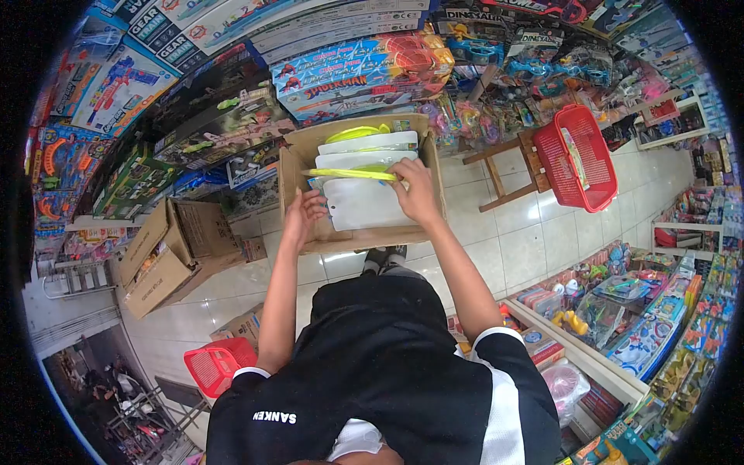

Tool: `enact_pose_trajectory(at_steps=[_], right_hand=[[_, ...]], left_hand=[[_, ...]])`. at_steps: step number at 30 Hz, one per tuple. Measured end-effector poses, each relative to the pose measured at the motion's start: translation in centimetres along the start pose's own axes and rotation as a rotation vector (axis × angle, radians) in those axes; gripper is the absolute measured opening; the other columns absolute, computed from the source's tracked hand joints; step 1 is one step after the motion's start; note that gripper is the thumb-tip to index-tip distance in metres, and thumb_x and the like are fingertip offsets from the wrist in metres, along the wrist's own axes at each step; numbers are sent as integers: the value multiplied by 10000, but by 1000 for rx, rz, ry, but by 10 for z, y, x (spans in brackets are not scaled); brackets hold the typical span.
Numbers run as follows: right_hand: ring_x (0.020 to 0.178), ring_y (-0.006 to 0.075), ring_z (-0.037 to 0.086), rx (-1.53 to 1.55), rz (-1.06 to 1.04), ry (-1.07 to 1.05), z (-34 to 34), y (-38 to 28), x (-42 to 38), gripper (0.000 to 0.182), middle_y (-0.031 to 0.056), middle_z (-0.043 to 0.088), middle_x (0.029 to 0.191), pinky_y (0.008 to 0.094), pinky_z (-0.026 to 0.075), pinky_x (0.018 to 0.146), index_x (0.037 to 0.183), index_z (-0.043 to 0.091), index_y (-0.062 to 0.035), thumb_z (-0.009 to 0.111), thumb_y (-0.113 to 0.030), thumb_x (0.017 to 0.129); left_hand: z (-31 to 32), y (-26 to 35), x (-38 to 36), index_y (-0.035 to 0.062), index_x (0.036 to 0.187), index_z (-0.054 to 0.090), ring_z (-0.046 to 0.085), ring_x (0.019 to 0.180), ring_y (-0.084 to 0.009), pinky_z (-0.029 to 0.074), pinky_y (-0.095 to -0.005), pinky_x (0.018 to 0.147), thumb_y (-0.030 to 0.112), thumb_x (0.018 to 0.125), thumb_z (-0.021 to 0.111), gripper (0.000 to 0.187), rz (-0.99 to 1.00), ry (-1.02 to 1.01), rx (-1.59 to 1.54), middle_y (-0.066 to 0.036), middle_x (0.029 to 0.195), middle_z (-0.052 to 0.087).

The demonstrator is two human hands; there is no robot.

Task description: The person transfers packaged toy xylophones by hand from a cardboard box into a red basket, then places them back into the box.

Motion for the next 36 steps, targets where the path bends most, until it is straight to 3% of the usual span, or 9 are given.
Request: enact_pose_trajectory(at_steps=[4, 7, 12, 16, 23, 26, 29, 31, 36], right_hand=[[914, 274, 557, 45, -150, 78, -13, -20, 0, 261, 64, 627, 921, 381, 413, 838, 967, 706, -93, 661, 11, 731], [970, 267, 563, 32, -215, 82, 1, -17, -9, 316, 65, 641, 952, 382, 421, 868, 1003, 727, -112, 663, 25, 726], [1021, 294, 569, -21, -191, 65, 19, -5, -8, 326, 86, 657, 1029, 402, 430, 905, 1063, 718, -106, 649, 16, 770], [1049, 347, 559, -11, -65, 62, 30, 23, 16, 267, 132, 653, 1071, 436, 451, 906, 1055, 690, -51, 646, -25, 793], [1076, 370, 554, -225, -206, 119, 57, 35, 93, 381, 153, 609, 1174, 468, 446, 941, 1194, 613, -61, 652, -82, 815], [1145, 353, 532, -339, -53, -23, 86, 58, 107, 400, 162, 607, 1143, 479, 441, 964, 1208, 594, -68, 682, -122, 822], [1106, 356, 582, -516, -47, -43, 96, 54, 108, 430, 157, 614, 1112, 497, 481, 912, 1229, 577, -82, 700, -154, 823], [1049, 350, 626, -470, 193, -157, 100, 66, 105, 458, 156, 624, 1168, 459, 521, 862, 1247, 572, -84, 705, -148, 813], [994, 362, 655, -550, 359, -247, 102, 80, 108, 471, 185, 613, 1178, 472, 554, 796, 1250, 558, -93, 714, -202, 819]], left_hand=[[52, 30, -24, -27, 1346, 453, 654, 1069, -283, 508, -433, 971, 585, 1002, 363, 708, -97, -376, -481, -193, 1236, 612], [56, 37, -33, -29, 1373, 431, 622, 1152, -313, 510, -430, 995, 561, 1012, 360, 696, -162, -313, -592, -222, 1295, 581], [16, 25, -42, -39, 1324, 468, 611, 1151, -263, 509, -402, 989, 61, 888, 582, 462, -87, -196, -460, -173, 1257, 606], [-4, 22, -56, -11, 1346, 454, 602, 1148, -225, 488, -356, 987, -22, 854, 592, 511, 32, -42, -310, -133, 1270, 599], [-15, 32, -74, -4, 1359, 441, 590, 1170, -233, 474, -374, 1008, 1, 872, 606, 514, 104, 58, -263, -135, 1291, 587], [-16, 34, -78, -2, 1361, 441, 586, 1170, -214, 467, -352, 1002, 6, 877, 626, 518, 117, 68, -185, -120, 1285, 594], [-17, 33, -80, -3, 1359, 443, 583, 1169, -201, 465, -343, 997, 10, 881, 635, 516, 138, 41, -180, -109, 1280, 597], [-21, 31, -83, 6, 1351, 452, 601, 1141, -185, 480, -325, 977, 2, 890, 638, 497, 140, 64, -211, -106, 1267, 610], [-27, 28, -88, 8, 1360, 441, 595, 1151, -190, 469, -330, 993, 0, 887, 640, 514, 139, 74, -207, -106, 1271, 608]])
Point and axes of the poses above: each hand's wrist, its own x-axis towards the middle knuckle, its own z-axis out of the palm, y = z × x, the point moved 9 cm from there along x, towards the middle knuckle
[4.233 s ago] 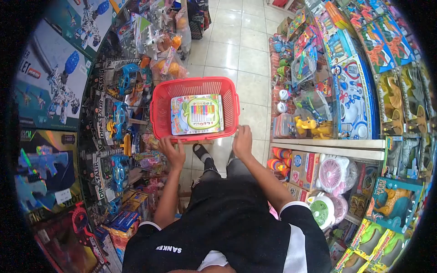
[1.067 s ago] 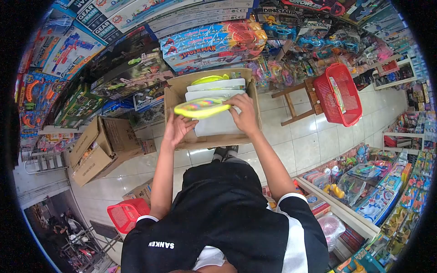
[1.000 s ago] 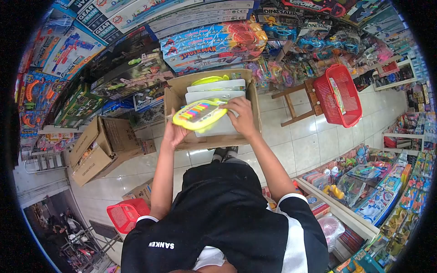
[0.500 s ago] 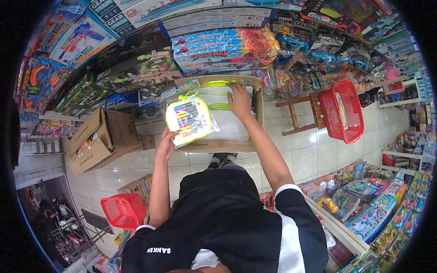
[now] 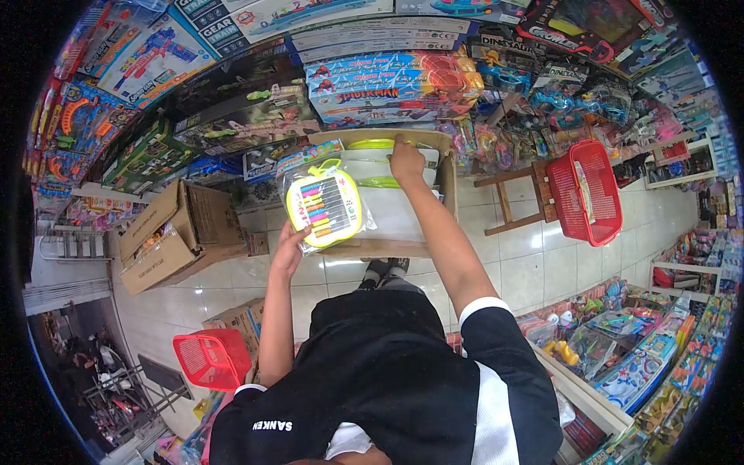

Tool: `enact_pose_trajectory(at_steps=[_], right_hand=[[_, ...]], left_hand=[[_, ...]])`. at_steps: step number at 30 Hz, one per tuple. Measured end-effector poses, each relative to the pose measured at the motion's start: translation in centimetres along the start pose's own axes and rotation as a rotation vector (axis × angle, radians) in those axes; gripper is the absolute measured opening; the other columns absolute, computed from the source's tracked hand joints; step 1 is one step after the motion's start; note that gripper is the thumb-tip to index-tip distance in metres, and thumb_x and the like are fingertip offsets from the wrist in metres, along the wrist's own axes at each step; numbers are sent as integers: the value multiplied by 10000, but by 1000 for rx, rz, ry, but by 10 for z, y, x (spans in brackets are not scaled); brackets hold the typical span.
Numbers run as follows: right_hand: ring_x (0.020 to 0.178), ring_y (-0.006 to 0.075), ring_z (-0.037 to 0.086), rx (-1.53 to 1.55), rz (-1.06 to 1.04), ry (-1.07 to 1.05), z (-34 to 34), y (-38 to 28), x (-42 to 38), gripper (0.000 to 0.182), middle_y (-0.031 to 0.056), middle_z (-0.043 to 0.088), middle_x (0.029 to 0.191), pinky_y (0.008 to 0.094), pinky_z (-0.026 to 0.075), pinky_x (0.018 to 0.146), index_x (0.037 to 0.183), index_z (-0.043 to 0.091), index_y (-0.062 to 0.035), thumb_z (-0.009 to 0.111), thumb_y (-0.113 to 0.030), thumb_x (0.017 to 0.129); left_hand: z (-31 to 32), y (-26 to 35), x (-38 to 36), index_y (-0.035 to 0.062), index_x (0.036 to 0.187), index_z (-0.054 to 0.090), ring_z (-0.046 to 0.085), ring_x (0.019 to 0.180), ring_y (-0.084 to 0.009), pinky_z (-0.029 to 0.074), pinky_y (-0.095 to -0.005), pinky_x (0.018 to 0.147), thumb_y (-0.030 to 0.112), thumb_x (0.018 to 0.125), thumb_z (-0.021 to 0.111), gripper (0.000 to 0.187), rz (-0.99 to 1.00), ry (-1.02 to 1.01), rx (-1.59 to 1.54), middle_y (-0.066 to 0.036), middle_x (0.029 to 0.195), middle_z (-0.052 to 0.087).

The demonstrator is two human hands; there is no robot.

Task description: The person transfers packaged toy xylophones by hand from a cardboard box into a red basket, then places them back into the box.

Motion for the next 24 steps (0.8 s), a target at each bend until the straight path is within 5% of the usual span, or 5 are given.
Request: enact_pose_trajectory(at_steps=[7, 10, 16, 23, 24], right_hand=[[1105, 309, 583, -276, -304, 489, -24, -10, -19, 290, 152, 643, 1107, 429, 557, 839, 1146, 633, -90, 593, -146, 864], [1097, 357, 603, -85, -250, 263, -8, 4, -7, 279, 143, 644, 1115, 472, 527, 872, 1094, 646, -56, 623, -110, 821], [917, 373, 669, -95, -231, 199, -26, -10, -29, 221, 192, 638, 1097, 491, 543, 818, 1028, 651, -13, 567, -94, 840], [891, 386, 669, -104, -103, 168, -6, 16, -28, 239, 192, 673, 982, 495, 537, 791, 1024, 690, -59, 653, -64, 788], [872, 372, 671, -42, -166, 333, -29, 9, -47, 204, 170, 678, 938, 469, 542, 781, 996, 702, -56, 651, -77, 799]], left_hand=[[-4, -3, 1, 3, 1363, 434, 580, 1172, -197, 456, -337, 1004, 4, 878, 646, 529, 3, -33, -12, -106, 1281, 601], [-7, -4, 2, -1, 1361, 436, 579, 1169, -200, 455, -337, 1002, 5, 875, 645, 529, 10, -63, -14, -109, 1278, 598], [-11, -7, 2, -6, 1370, 427, 582, 1174, -219, 461, -351, 1006, 2, 888, 610, 516, -6, -82, -39, -127, 1280, 593], [-17, -8, 3, -2, 1374, 425, 578, 1182, -225, 467, -359, 1002, 1, 884, 587, 515, -33, -104, -19, -132, 1279, 590], [-19, -7, 3, 1, 1374, 429, 578, 1182, -226, 465, -360, 1006, 3, 880, 582, 517, -29, -101, -30, -131, 1282, 588]])
Point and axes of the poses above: each hand's wrist, its own x-axis towards the middle knuckle, its own z-axis out of the palm, y = z × x, the point moved 9 cm from there along x, towards the middle knuckle
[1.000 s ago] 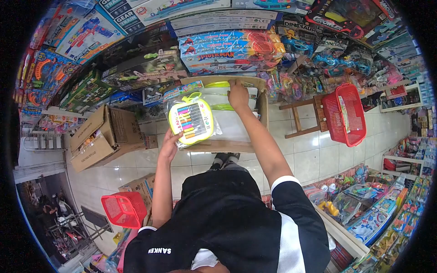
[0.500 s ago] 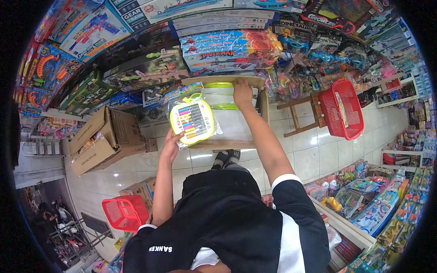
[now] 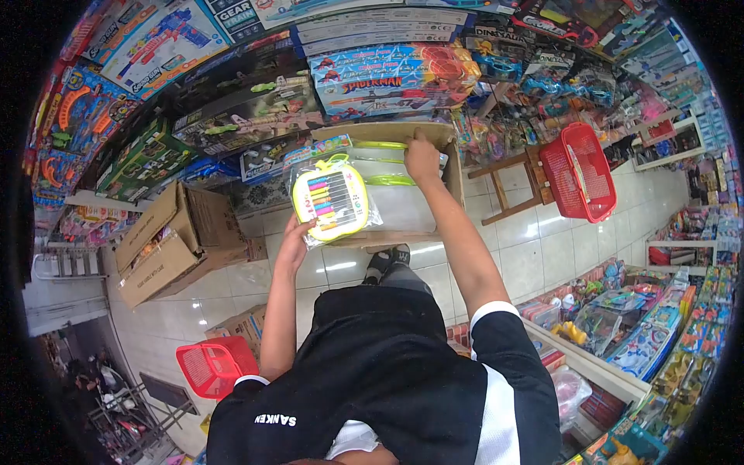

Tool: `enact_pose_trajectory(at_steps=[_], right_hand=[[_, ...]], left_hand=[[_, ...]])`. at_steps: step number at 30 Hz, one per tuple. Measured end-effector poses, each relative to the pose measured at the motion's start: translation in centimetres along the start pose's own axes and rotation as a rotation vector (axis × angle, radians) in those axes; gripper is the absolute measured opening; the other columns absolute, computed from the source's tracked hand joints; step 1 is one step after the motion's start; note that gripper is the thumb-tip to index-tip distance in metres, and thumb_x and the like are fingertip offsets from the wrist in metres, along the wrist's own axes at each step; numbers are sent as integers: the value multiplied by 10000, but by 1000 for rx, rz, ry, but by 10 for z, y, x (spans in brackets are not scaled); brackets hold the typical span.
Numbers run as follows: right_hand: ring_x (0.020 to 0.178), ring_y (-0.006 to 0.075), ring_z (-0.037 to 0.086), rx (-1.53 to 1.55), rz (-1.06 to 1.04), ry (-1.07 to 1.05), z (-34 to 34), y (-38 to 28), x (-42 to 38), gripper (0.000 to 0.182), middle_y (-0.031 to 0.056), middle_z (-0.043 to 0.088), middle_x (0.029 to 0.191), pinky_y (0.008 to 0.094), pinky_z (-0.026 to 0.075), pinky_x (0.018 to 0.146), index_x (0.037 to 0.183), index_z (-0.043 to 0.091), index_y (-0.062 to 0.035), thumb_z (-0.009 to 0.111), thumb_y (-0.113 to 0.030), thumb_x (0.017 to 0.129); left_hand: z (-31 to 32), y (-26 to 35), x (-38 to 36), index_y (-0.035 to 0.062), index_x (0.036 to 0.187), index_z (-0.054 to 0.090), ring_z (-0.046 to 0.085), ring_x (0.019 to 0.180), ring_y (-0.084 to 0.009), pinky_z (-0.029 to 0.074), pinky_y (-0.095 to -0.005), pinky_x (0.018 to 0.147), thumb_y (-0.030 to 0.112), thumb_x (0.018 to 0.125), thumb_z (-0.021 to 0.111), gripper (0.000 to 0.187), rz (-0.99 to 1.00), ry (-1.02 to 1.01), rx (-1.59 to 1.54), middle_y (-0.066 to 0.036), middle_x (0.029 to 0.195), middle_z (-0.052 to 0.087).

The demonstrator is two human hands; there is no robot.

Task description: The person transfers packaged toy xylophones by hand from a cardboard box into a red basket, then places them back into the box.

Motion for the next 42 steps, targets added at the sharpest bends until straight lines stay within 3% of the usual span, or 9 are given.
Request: enact_pose_trajectory(at_steps=[4, 7, 11, 16, 24, 30, 33, 38, 42], right_hand=[[752, 350, 654, 214, -52, 437, -71, 6, -37, 209, 121, 671, 789, 452, 525, 729, 1017, 720, -93, 654, -107, 819], [708, 325, 643, 308, 179, 358, -108, 28, -62, 226, 99, 669, 752, 400, 514, 672, 1041, 711, -85, 667, -115, 821], [703, 90, 621, 722, 200, 530, -168, 50, -112, 210, 50, 673, 775, 267, 495, 642, 1087, 675, -57, 643, -22, 882], [1074, 135, 614, 1100, 213, 666, -197, 91, -181, 349, 104, 651, 1189, 256, 472, 929, 1270, 546, -17, 617, -22, 929], [1144, 181, 589, 1345, 530, 865, -231, 148, -303, 434, 149, 597, 1267, 295, 444, 1012, 1334, 490, -34, 470, 66, 912], [1202, 259, 554, 1394, 524, 1115, -249, 209, -378, 633, 167, 577, 1295, 350, 394, 1062, 1357, 443, 33, 497, -389, 888], [1243, 257, 517, 1573, 563, 1264, -252, 245, -406, 597, 159, 563, 1301, 364, 341, 1107, 1351, 463, 5, 502, -388, 904], [991, 135, 646, 1445, 638, 1289, -254, 356, -463, 341, 156, 641, 1189, 248, 523, 814, 1247, 492, -49, 599, -25, 924], [971, 145, 650, 1394, 806, 1244, -293, 388, -476, 384, 129, 673, 1096, 265, 523, 829, 1302, 434, -85, 585, -61, 949]], left_hand=[[-18, 0, 4, 11, 1377, 435, 574, 1192, -234, 460, -369, 1019, 15, 873, 557, 519, 5, 31, 17, -126, 1303, 575], [-14, 9, 6, 9, 1385, 435, 577, 1186, -233, 454, -357, 1018, 34, 867, 565, 535, 23, -4, -50, -132, 1307, 576], [10, 21, 13, 9, 1399, 421, 565, 1213, -269, 462, -386, 1031, 39, 863, 542, 551, -6, -90, -105, -139, 1336, 555], [58, 12, 36, 3, 1406, 412, 565, 1214, -273, 464, -394, 1033, 35, 854, 532, 566, -70, -200, -37, -147, 1333, 553], [189, -42, 67, -1, 1428, 388, 589, 1189, -280, 491, -396, 1001, 44, 861, 507, 582, -248, -495, 56, -165, 1341, 548], [293, -97, 66, 3, 1417, 406, 589, 1176, -258, 468, -373, 1012, 16, 840, 539, 593, -384, -627, 165, -146, 1315, 566], [344, -131, 63, -4, 1417, 391, 588, 1186, -281, 477, -392, 1008, 53, 848, 518, 585, -385, -701, 210, -161, 1329, 558], [437, -189, 37, 4, 1416, 404, 604, 1160, -255, 489, -369, 988, 5, 849, 539, 583, -483, -710, 230, -148, 1305, 572], [498, -228, 28, 6, 1394, 437, 606, 1139, -212, 486, -347, 964, 80, 946, 553, 468, -458, -726, 271, -119, 1279, 592]])
Point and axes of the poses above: each hand's wrist, its own x-axis towards the middle knuckle, its own z-axis out of the palm, y = z × x, the point moved 9 cm from there along x, towards the middle knuckle
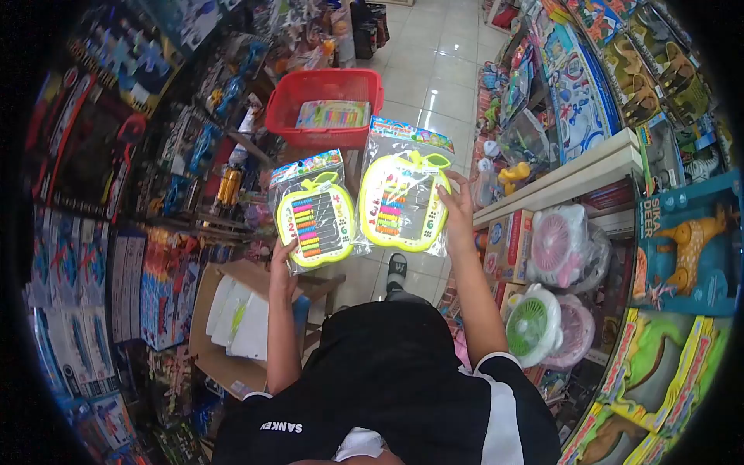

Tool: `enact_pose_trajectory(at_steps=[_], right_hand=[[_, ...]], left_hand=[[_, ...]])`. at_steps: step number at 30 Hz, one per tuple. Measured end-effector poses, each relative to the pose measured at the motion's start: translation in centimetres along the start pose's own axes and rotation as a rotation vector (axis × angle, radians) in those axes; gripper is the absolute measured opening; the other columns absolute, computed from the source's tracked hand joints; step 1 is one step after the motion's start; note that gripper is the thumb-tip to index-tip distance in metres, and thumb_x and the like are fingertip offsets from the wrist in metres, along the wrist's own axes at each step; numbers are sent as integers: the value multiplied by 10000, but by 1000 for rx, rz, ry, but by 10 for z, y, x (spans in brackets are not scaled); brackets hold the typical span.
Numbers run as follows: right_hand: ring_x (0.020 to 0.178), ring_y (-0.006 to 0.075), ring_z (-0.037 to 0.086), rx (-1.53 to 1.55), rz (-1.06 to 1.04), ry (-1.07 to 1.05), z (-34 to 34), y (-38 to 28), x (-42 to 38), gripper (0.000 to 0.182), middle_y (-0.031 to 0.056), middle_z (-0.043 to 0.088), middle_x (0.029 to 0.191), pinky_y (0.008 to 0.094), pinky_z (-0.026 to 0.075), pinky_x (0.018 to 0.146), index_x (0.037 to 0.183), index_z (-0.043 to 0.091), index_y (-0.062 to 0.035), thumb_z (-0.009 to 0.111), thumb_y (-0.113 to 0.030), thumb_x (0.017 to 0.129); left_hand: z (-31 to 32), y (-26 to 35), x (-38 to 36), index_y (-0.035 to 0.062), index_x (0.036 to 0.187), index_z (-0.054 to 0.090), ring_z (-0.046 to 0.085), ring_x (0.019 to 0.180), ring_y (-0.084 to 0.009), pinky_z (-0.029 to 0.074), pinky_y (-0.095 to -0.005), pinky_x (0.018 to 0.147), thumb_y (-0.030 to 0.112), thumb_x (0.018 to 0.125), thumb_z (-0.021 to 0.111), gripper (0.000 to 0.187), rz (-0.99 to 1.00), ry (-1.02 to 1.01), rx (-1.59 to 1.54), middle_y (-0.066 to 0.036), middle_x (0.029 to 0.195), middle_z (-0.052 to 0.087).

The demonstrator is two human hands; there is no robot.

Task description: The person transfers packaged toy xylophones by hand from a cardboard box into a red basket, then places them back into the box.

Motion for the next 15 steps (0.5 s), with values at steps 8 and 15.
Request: enact_pose_trajectory(at_steps=[8, 15], right_hand=[[947, 156, 658, -64, 62, 78, -51, 27, 62, 499, 144, 657, 1121, 293, 540, 800, 1436, 320, -82, 539, -100, 988], [1019, 170, 635, 105, 181, 108, -43, 62, 122, 422, 123, 629, 1175, 295, 521, 871, 1396, 422, -34, 524, -133, 998]], left_hand=[[54, -7, 65, -2, 1357, 474, 604, 1077, -135, 493, -313, 929, 172, 1013, 538, 391, 102, -31, 286, -73, 1223, 620], [53, 25, 120, -9, 1349, 477, 612, 1045, -126, 500, -293, 896, 195, 1005, 563, 409, 131, 42, 393, -71, 1213, 623]])
Point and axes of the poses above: each hand's wrist, its own x-axis towards the middle knuckle, its own z-axis out of the palm, y = z × x, the point moved 9 cm from there along x, towards the middle knuckle
